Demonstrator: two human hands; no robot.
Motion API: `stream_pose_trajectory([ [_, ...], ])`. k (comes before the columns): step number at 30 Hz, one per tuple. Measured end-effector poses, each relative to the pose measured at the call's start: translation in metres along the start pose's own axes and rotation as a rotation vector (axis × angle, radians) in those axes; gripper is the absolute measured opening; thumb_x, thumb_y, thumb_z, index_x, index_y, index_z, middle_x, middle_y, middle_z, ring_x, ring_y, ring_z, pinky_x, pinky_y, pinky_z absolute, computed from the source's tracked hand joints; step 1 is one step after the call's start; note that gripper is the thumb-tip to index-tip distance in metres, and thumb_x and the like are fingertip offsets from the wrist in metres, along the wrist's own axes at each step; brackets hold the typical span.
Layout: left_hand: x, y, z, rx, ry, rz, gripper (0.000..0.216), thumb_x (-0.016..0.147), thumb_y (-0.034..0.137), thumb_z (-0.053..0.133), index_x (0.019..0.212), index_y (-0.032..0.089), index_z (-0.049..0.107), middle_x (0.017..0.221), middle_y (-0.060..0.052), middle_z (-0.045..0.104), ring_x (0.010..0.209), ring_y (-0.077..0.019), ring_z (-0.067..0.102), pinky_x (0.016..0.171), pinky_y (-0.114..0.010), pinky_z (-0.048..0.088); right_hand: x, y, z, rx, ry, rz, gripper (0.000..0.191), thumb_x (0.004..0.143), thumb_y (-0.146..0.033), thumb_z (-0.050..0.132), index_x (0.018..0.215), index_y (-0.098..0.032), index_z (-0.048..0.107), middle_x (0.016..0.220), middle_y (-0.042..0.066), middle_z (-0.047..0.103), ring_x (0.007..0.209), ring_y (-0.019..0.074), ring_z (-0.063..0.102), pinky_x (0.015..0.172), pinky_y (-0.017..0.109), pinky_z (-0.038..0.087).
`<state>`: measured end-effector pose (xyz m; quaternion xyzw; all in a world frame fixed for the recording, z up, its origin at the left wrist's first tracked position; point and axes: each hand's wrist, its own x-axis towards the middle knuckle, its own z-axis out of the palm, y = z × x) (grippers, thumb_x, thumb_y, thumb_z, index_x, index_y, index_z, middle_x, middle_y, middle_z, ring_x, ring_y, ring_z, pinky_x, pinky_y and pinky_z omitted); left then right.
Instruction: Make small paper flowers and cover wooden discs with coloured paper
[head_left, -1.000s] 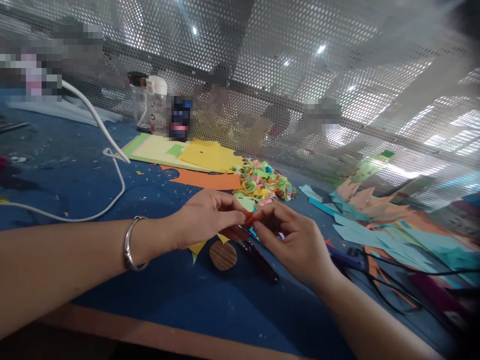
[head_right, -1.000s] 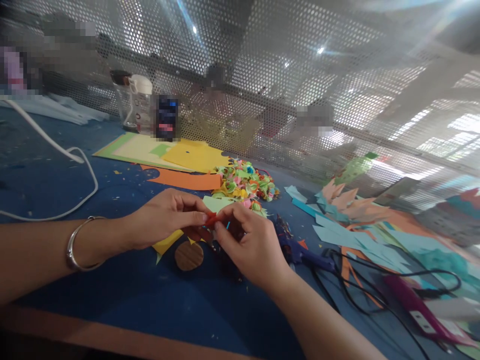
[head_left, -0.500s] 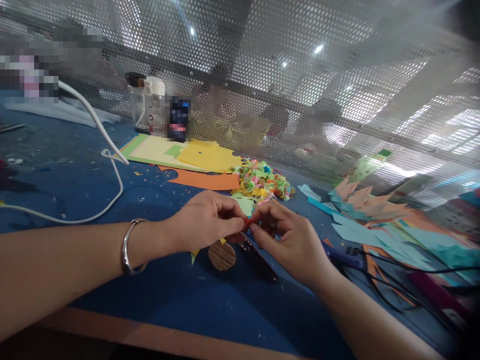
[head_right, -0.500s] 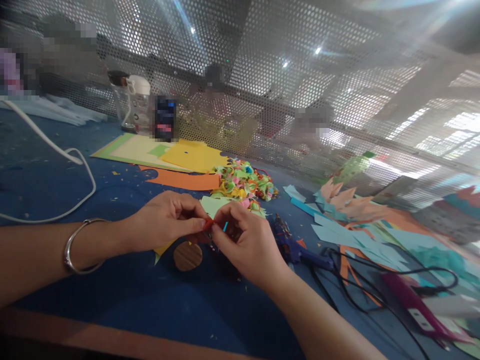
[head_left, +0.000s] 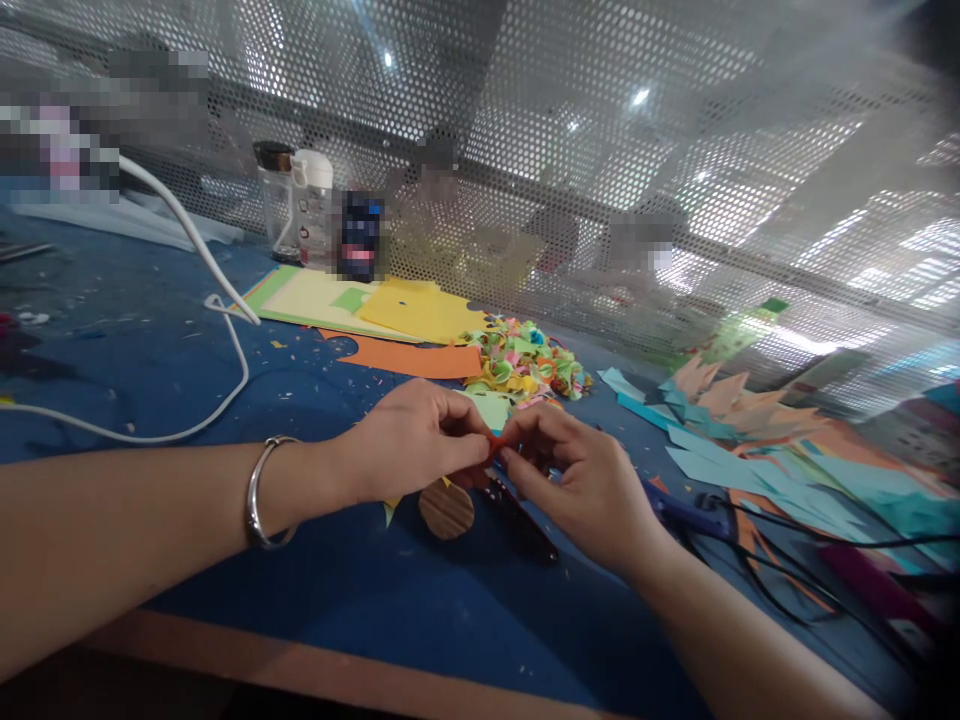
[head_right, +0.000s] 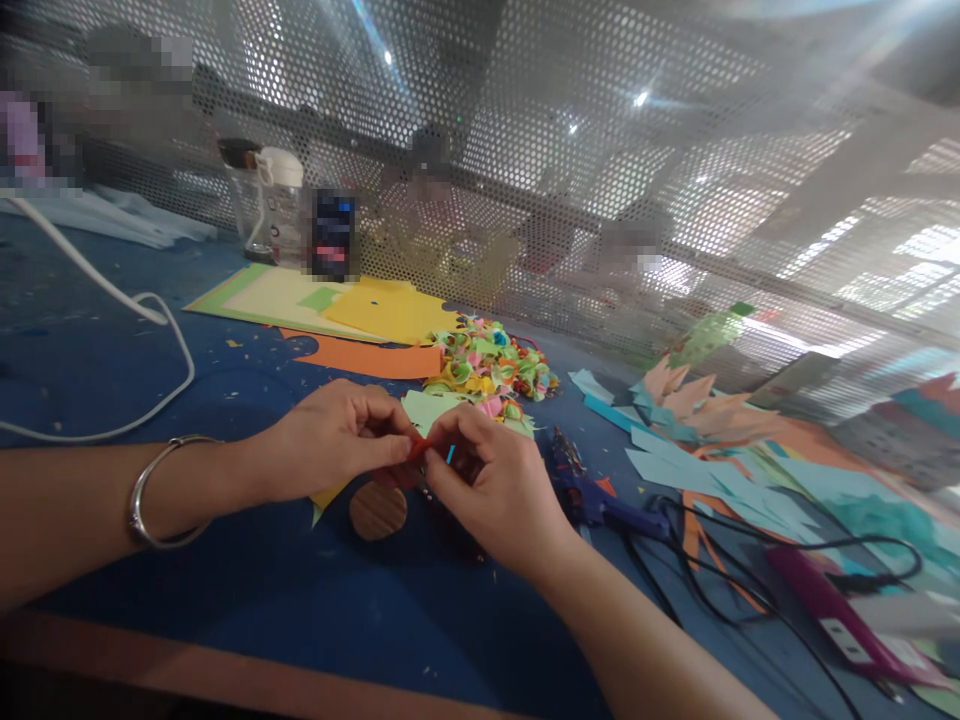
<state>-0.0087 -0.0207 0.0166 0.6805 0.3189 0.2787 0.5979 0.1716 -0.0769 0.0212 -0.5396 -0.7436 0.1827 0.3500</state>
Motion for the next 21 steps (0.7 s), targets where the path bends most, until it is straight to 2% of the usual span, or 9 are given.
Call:
stream_pose_trajectory([
  [3,-0.0002,-0.0005,-0.0004,-0.059,-0.016,-0.038,0.015,0.081,0.027,0.064,0.071,0.016,0.067,0.069,-0.002,0.072,0.065,-0.0131,0.07,0.067,-0.025,0.058,0.0,0.0002,-0.0006,0.022,-0.01,0.003,0.006,0.083,-0.025,0.057,0.079,-0.02,0.056,0.061,-0.004,0.054,0.05,0.0095,0.047,0.046,0.022,0.039],
  [6,-0.0008,-0.0008,-0.0015,-0.06,-0.048,-0.015,0.016,0.081,0.031,0.067,0.077,0.015,0.069,0.074,-0.003,0.073,0.069,-0.014,0.071,0.069,-0.026,0.058,0.0004,0.0007,-0.0018,0.022,-0.017,0.015,0.007,0.083,-0.026,0.057,0.079,-0.02,0.056,0.061,-0.004,0.054,0.051,0.0101,0.048,0.047,0.023,0.038],
  [17,0.0022,-0.0015,-0.002,-0.086,-0.031,-0.024,0.01,0.082,0.024,0.069,0.08,0.015,0.072,0.069,-0.001,0.073,0.064,-0.0117,0.07,0.065,-0.022,0.057,-0.0001,-0.0001,-0.0021,0.031,0.0,0.012,0.004,0.082,-0.023,0.056,0.078,-0.021,0.055,0.062,-0.004,0.055,0.052,0.0097,0.049,0.046,0.022,0.039],
  [21,0.0025,-0.0025,-0.0023,-0.044,-0.026,0.023,0.01,0.082,0.024,0.069,0.081,0.014,0.071,0.07,-0.001,0.073,0.064,-0.0103,0.07,0.065,-0.02,0.056,-0.0005,0.0004,-0.0018,0.031,0.001,0.012,0.003,0.082,-0.022,0.056,0.08,-0.021,0.056,0.065,-0.003,0.056,0.053,0.0095,0.049,0.048,0.022,0.04],
])
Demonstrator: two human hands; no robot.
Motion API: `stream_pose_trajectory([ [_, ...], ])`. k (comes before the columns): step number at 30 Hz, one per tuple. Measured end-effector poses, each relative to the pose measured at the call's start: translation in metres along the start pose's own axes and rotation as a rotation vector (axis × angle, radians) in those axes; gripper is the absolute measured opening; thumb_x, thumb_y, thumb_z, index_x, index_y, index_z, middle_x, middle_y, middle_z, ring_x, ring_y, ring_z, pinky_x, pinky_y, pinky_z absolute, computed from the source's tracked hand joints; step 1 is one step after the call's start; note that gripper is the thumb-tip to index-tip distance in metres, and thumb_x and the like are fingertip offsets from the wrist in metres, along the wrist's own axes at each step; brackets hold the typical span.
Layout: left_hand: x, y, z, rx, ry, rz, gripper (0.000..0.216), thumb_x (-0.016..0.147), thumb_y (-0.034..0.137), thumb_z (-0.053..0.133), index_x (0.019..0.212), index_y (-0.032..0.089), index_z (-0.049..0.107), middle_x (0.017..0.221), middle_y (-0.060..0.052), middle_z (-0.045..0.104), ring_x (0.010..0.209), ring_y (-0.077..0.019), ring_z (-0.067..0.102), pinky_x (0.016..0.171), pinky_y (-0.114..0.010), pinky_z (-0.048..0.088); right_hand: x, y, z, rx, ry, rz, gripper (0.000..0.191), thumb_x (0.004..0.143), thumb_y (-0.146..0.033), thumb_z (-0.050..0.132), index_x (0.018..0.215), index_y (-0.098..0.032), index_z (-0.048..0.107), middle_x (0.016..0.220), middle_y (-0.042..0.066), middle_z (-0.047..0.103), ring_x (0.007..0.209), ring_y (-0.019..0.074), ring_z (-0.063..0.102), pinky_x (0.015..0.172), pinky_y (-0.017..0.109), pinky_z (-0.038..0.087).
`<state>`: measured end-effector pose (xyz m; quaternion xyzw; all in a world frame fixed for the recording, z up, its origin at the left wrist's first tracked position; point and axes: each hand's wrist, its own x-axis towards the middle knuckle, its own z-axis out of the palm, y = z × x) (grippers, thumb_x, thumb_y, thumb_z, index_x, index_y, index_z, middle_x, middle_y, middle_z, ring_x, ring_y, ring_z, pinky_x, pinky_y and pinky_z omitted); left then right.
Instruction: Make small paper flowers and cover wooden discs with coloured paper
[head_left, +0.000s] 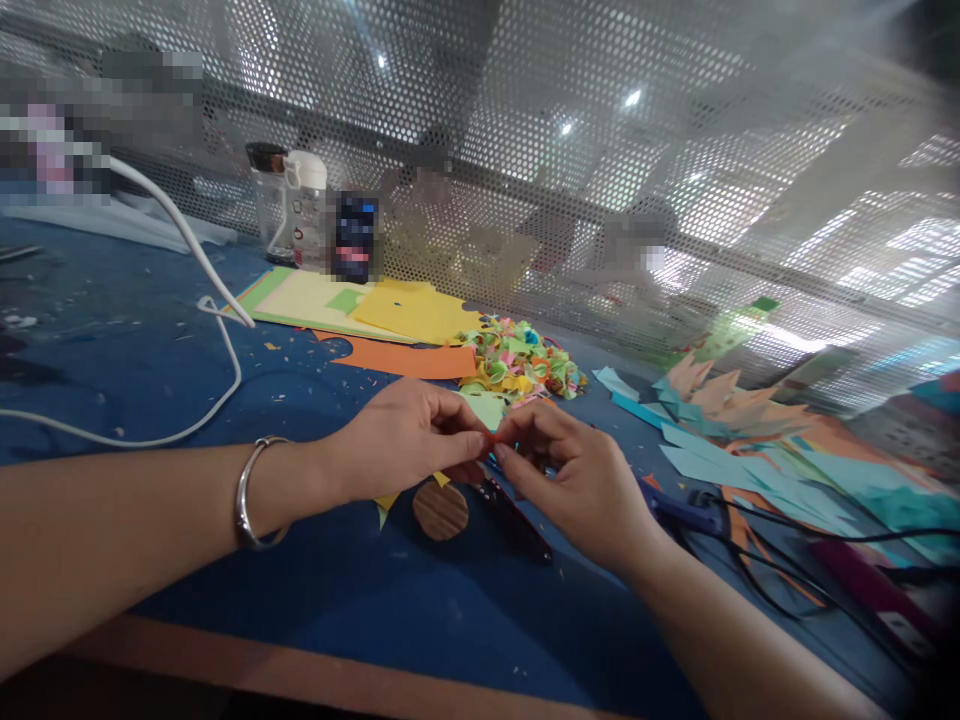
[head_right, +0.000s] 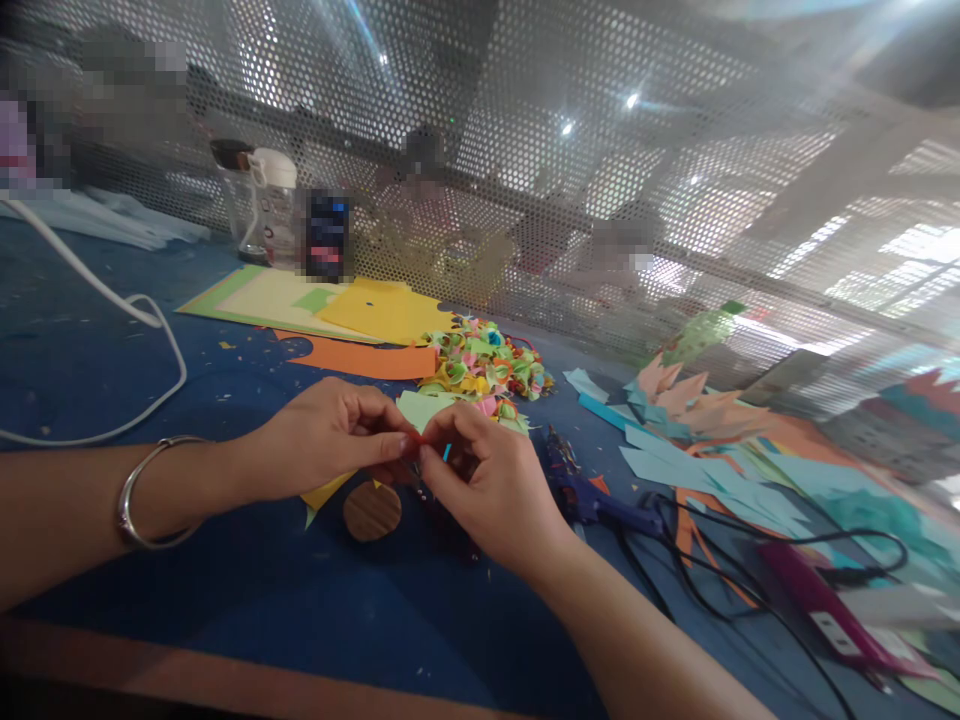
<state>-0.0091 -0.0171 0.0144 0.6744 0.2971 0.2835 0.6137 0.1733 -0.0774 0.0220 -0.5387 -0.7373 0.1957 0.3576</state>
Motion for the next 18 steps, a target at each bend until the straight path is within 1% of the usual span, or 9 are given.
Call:
stream_pose_trajectory([
  [4,-0.0008,-0.0013,-0.001,0.081,0.017,0.022,0.014,0.083,0.028,0.069,0.083,0.014,0.07,0.074,-0.003,0.074,0.067,-0.0119,0.071,0.067,-0.022,0.057,0.0009,0.0003,0.0003,0.009,-0.002,0.009,0.003,0.083,-0.023,0.057,0.08,-0.021,0.056,0.064,-0.004,0.055,0.052,0.0091,0.048,0.047,0.022,0.04],
  [7,-0.0025,-0.0004,-0.0015,0.151,0.03,0.043,0.016,0.083,0.03,0.068,0.083,0.014,0.07,0.075,-0.004,0.075,0.068,-0.0127,0.072,0.066,-0.021,0.056,0.0017,-0.0002,0.0005,0.026,-0.009,0.012,0.004,0.083,-0.023,0.057,0.08,-0.021,0.057,0.064,-0.004,0.055,0.051,0.0089,0.047,0.047,0.022,0.04],
  [15,-0.0049,0.0037,-0.0018,0.408,0.076,0.171,0.013,0.082,0.025,0.064,0.076,0.016,0.071,0.069,0.0,0.074,0.062,-0.0103,0.067,0.058,-0.018,0.048,0.0025,0.0005,0.0003,0.04,-0.02,0.0,0.009,0.086,-0.026,0.058,0.08,-0.019,0.059,0.065,-0.003,0.056,0.053,0.009,0.051,0.05,0.022,0.041],
  [18,-0.0046,0.0039,-0.002,0.408,0.06,0.17,0.011,0.082,0.024,0.065,0.077,0.016,0.071,0.067,0.001,0.071,0.061,-0.0095,0.064,0.056,-0.018,0.046,0.0023,0.0012,0.0004,0.044,-0.008,-0.018,0.01,0.087,-0.025,0.058,0.079,-0.019,0.059,0.063,-0.004,0.055,0.053,0.0088,0.05,0.05,0.021,0.041],
])
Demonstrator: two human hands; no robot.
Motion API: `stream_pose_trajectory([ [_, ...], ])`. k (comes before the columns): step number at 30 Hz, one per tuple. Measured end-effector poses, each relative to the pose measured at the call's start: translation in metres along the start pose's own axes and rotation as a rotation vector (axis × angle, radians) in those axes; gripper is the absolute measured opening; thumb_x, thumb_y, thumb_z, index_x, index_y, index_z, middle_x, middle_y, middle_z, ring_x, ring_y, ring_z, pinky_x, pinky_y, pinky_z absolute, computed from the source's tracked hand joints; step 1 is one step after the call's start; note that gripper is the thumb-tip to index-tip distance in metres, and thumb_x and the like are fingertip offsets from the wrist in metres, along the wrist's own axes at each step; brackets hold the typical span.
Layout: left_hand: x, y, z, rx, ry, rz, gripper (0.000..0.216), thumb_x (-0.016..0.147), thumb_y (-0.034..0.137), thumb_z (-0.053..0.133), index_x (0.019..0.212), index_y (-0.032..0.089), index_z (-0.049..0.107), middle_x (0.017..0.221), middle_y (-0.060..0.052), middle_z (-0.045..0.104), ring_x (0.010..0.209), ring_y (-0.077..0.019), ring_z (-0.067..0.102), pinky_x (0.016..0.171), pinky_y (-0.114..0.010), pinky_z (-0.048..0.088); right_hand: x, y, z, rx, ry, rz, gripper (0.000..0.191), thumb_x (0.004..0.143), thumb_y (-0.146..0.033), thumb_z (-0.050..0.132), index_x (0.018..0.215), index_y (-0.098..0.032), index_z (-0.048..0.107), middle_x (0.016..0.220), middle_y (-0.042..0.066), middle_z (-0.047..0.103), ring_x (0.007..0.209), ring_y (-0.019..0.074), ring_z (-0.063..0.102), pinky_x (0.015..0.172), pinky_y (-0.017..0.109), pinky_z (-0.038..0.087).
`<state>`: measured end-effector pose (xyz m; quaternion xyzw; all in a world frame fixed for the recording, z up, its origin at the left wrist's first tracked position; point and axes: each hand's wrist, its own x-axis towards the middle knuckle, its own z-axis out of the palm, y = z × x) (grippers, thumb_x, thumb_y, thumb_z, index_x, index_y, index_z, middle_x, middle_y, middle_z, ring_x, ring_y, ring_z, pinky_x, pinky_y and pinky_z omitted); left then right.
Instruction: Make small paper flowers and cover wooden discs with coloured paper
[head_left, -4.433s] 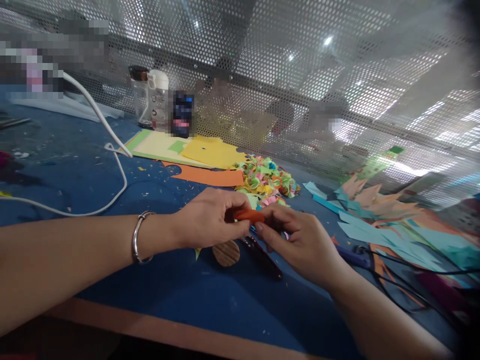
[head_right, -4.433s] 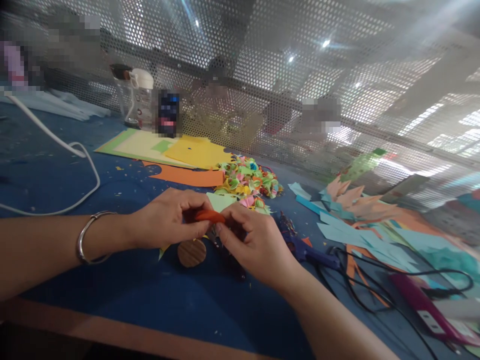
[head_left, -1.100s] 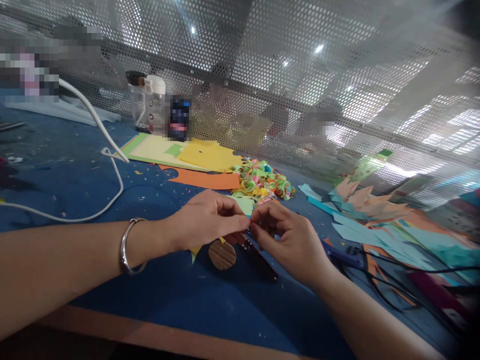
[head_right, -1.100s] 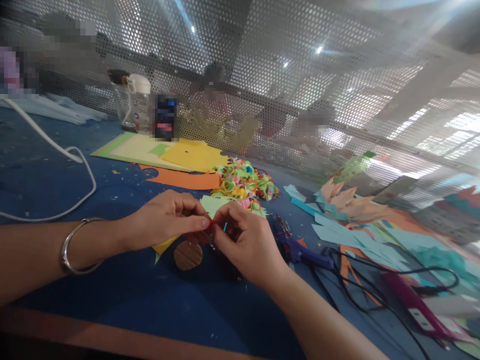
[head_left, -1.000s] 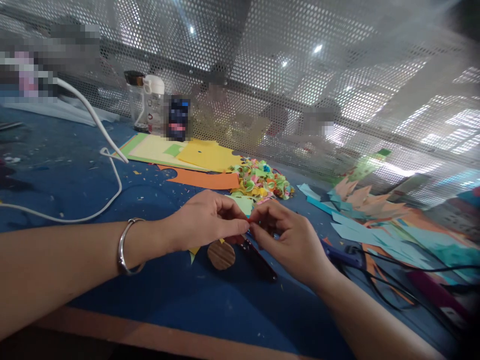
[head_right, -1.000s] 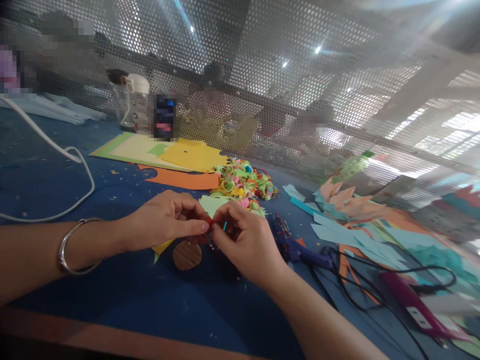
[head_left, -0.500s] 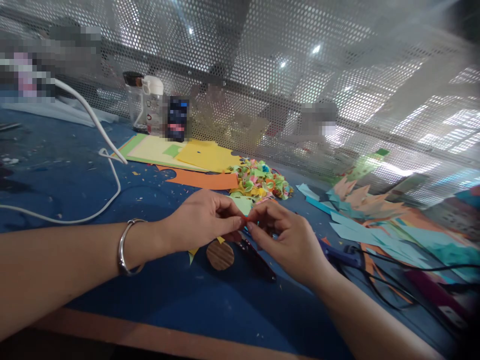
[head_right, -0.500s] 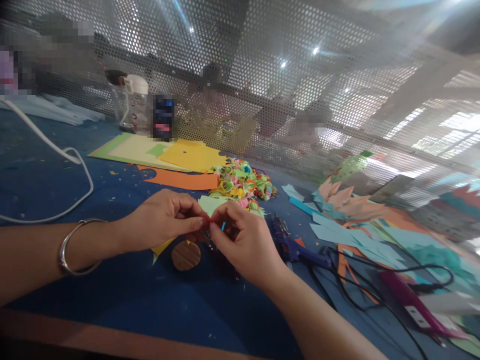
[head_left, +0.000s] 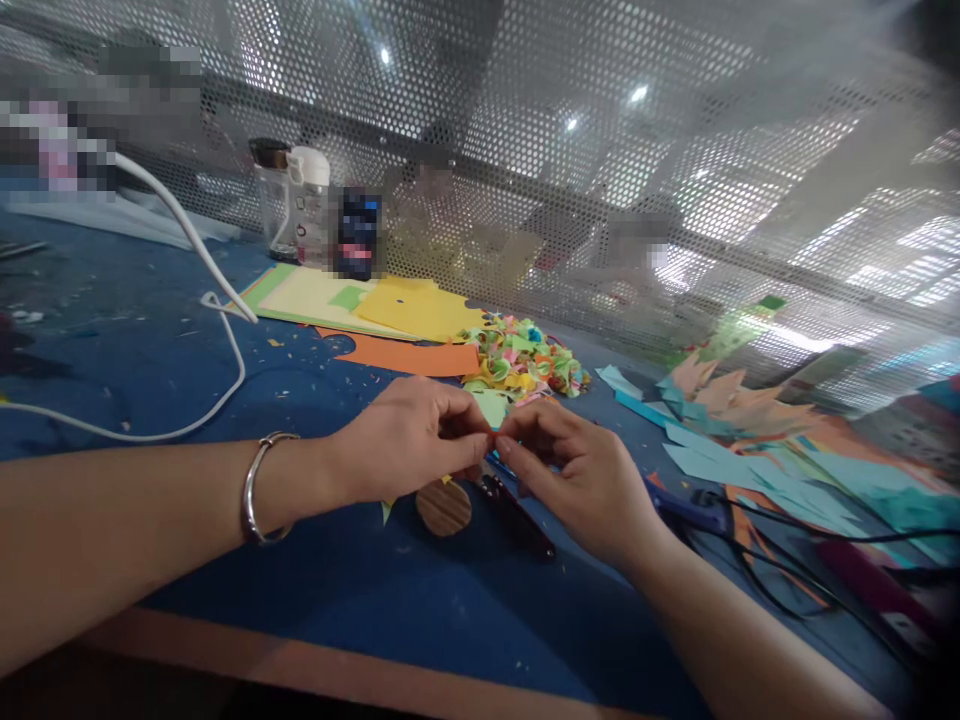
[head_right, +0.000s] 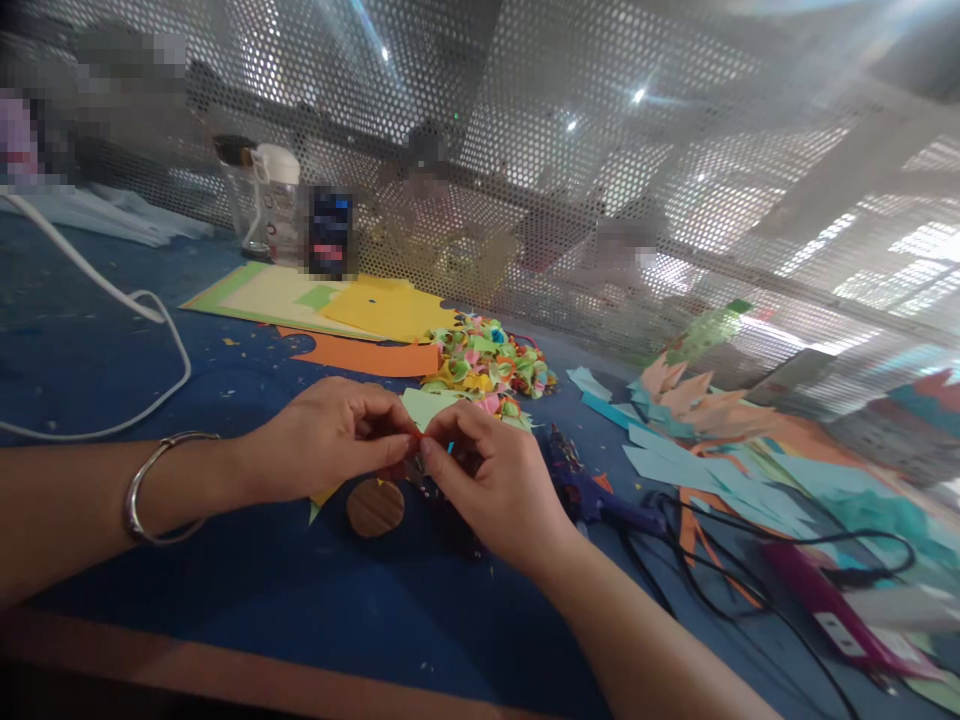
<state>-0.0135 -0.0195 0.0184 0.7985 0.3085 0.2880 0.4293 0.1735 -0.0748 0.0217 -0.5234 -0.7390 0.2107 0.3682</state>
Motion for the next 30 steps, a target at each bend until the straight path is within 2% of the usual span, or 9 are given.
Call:
stream_pose_trajectory([
  [3,0.002,-0.002,0.001,-0.112,-0.078,-0.066,0.01,0.081,0.025,0.066,0.08,0.015,0.069,0.067,0.001,0.07,0.061,-0.0094,0.065,0.057,-0.018,0.047,0.0,0.001,0.0,0.012,0.002,0.001,0.009,0.087,-0.025,0.058,0.08,-0.019,0.058,0.062,-0.004,0.054,0.051,0.0084,0.051,0.049,0.021,0.041],
  [8,0.006,-0.007,0.003,-0.263,-0.149,-0.141,0.015,0.079,0.028,0.07,0.074,0.014,0.067,0.066,0.001,0.068,0.062,-0.011,0.068,0.06,-0.021,0.051,0.0,0.001,-0.002,0.028,-0.007,0.011,0.011,0.088,-0.026,0.058,0.08,-0.019,0.059,0.062,-0.004,0.056,0.049,0.0083,0.054,0.047,0.022,0.041],
  [14,0.007,-0.01,0.0,-0.414,-0.231,-0.143,0.029,0.076,0.04,0.075,0.074,0.013,0.065,0.067,-0.001,0.067,0.063,-0.0121,0.068,0.062,-0.024,0.054,0.002,-0.004,-0.004,0.141,-0.055,0.047,0.014,0.088,-0.027,0.059,0.078,-0.018,0.058,0.054,-0.005,0.056,0.043,0.0074,0.053,0.044,0.02,0.041],
  [21,0.009,-0.011,-0.003,-0.376,-0.262,-0.073,0.023,0.08,0.029,0.073,0.07,0.014,0.06,0.062,0.002,0.065,0.056,-0.0086,0.063,0.055,-0.019,0.05,0.001,-0.003,-0.006,0.33,-0.091,0.13,0.016,0.084,-0.03,0.066,0.077,-0.017,0.06,0.054,-0.006,0.056,0.04,0.0059,0.052,0.042,0.018,0.042],
  [26,0.009,-0.012,-0.007,-0.545,-0.455,-0.093,0.026,0.082,0.038,0.074,0.08,0.013,0.066,0.074,-0.002,0.073,0.059,-0.0097,0.068,0.066,-0.024,0.056,0.0,0.003,-0.005,0.506,-0.108,0.204,0.018,0.077,-0.028,0.074,0.076,-0.017,0.061,0.062,-0.005,0.058,0.042,0.0055,0.053,0.04,0.017,0.042],
  [30,0.009,-0.011,-0.013,-0.484,-0.492,-0.075,0.03,0.082,0.043,0.073,0.081,0.014,0.069,0.073,-0.003,0.074,0.06,-0.0107,0.068,0.065,-0.024,0.056,0.0,0.005,-0.004,0.536,-0.135,0.22,0.017,0.078,-0.028,0.074,0.076,-0.017,0.061,0.061,-0.005,0.058,0.042,0.0051,0.052,0.04,0.016,0.042],
])
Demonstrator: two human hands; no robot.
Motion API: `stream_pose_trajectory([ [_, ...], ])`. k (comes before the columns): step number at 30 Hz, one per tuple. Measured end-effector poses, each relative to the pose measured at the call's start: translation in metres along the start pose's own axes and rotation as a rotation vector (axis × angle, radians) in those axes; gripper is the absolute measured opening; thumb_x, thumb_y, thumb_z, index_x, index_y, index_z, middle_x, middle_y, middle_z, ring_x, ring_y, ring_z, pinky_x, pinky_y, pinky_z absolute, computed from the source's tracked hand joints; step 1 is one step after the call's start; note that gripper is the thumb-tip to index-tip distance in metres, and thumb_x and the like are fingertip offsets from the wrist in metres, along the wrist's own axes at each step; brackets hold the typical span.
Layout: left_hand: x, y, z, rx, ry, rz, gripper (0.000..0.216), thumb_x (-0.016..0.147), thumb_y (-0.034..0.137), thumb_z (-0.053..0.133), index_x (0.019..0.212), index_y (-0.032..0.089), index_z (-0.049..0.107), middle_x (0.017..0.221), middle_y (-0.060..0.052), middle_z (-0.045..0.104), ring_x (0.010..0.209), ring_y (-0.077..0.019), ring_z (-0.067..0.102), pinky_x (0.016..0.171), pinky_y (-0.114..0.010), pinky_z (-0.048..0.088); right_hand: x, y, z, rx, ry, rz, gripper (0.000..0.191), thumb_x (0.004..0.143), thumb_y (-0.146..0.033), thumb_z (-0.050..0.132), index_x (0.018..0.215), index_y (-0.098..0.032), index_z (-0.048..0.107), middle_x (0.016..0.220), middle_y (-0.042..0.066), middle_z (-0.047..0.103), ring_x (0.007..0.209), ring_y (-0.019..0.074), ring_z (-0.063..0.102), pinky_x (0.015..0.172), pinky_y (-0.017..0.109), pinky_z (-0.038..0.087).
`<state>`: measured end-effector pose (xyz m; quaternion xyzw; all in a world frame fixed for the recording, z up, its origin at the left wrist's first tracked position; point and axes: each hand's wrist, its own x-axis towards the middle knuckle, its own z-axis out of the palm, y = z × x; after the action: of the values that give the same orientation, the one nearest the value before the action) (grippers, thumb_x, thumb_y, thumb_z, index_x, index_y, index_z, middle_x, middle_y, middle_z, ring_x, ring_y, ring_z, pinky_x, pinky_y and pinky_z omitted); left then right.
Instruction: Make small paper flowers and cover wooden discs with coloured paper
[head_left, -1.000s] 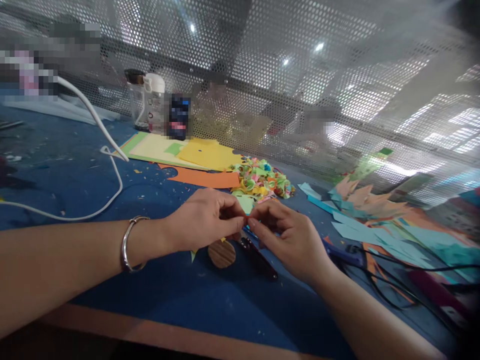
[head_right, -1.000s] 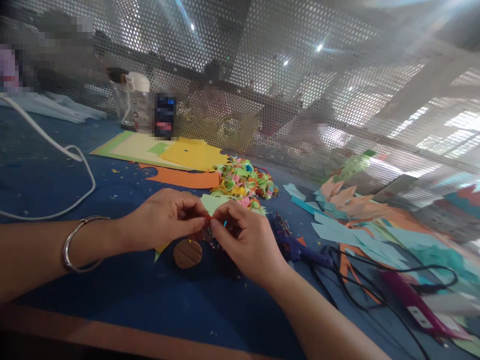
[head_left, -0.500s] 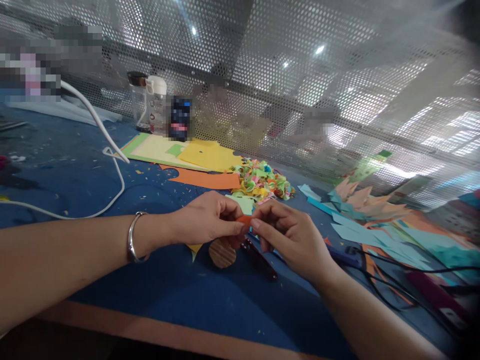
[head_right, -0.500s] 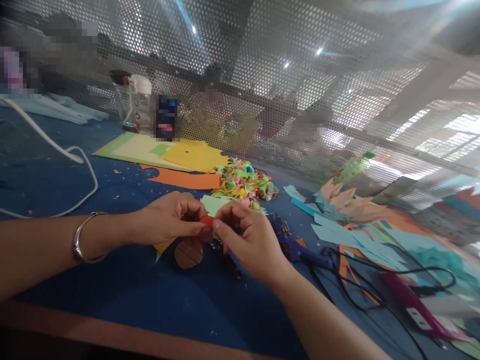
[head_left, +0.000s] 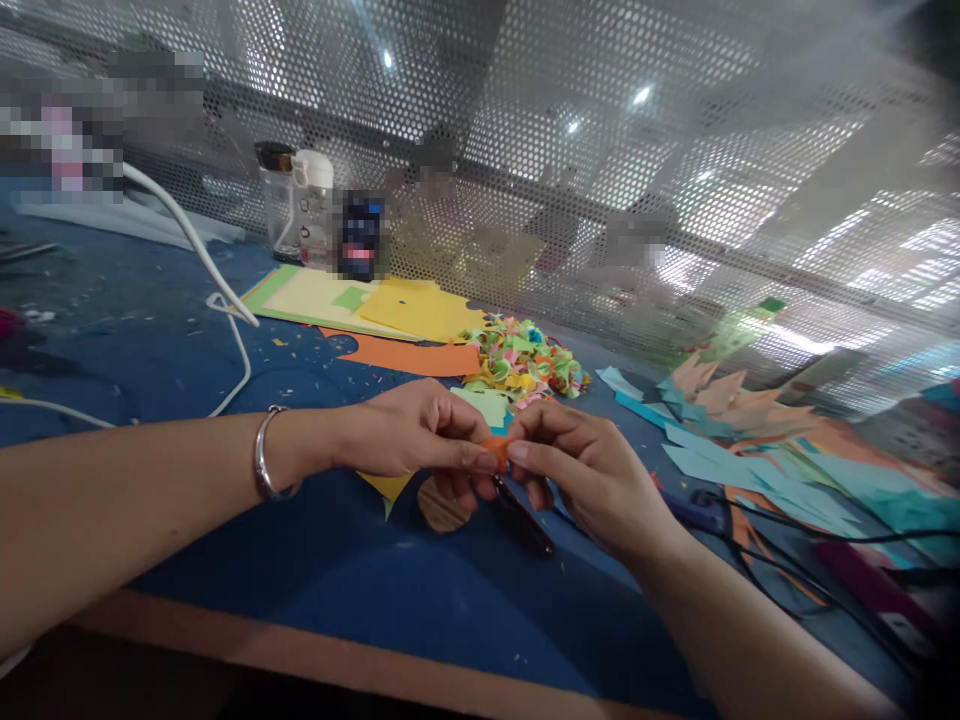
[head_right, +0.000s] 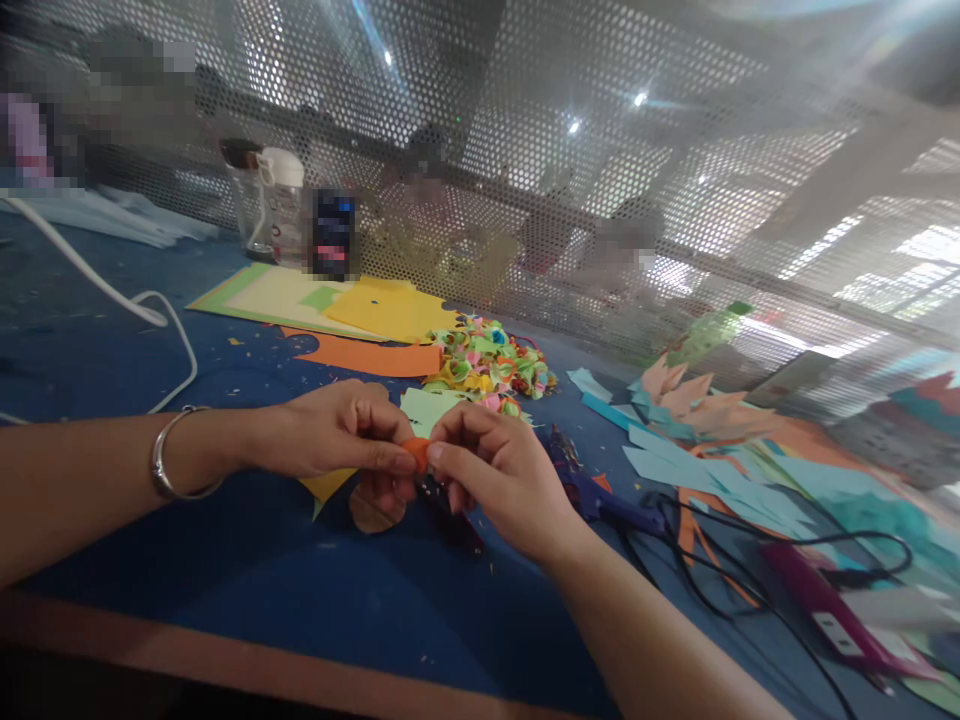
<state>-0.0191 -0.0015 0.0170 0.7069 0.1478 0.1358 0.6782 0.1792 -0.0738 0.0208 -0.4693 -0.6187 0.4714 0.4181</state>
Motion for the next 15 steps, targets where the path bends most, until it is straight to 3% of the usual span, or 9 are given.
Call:
stream_pose_trajectory([
  [4,-0.002,0.005,-0.012,0.207,0.091,-0.02,0.032,0.085,0.044,0.069,0.075,0.014,0.07,0.066,-0.004,0.072,0.06,-0.0125,0.067,0.062,-0.024,0.053,0.001,0.001,-0.003,-0.025,0.028,-0.001,0.017,0.083,-0.031,0.069,0.077,-0.017,0.06,0.061,-0.005,0.057,0.041,0.0049,0.051,0.04,0.016,0.04],
  [8,-0.004,0.01,-0.037,0.53,0.422,-0.002,0.028,0.085,0.041,0.065,0.08,0.014,0.07,0.077,-0.006,0.074,0.07,-0.014,0.067,0.065,-0.025,0.048,0.004,0.002,-0.009,-0.153,0.128,0.013,0.016,0.084,-0.031,0.064,0.077,-0.018,0.057,0.059,-0.006,0.056,0.039,0.0043,0.049,0.038,0.016,0.035],
  [12,-0.01,0.017,-0.052,0.967,0.353,-0.21,0.024,0.078,0.034,0.068,0.091,0.015,0.072,0.093,-0.007,0.074,0.079,-0.0163,0.064,0.067,-0.026,0.042,0.006,0.002,-0.007,-0.321,-0.013,0.105,0.015,0.083,-0.029,0.061,0.075,-0.018,0.057,0.058,-0.005,0.056,0.04,0.0051,0.049,0.04,0.017,0.035],
  [15,-0.014,0.021,-0.051,1.113,0.283,-0.33,0.029,0.074,0.033,0.069,0.098,0.016,0.072,0.099,-0.008,0.072,0.083,-0.0187,0.063,0.067,-0.026,0.038,0.005,0.003,-0.002,-0.417,-0.188,0.169,0.013,0.085,-0.029,0.06,0.078,-0.018,0.059,0.06,-0.004,0.058,0.042,0.0065,0.051,0.043,0.019,0.038],
])
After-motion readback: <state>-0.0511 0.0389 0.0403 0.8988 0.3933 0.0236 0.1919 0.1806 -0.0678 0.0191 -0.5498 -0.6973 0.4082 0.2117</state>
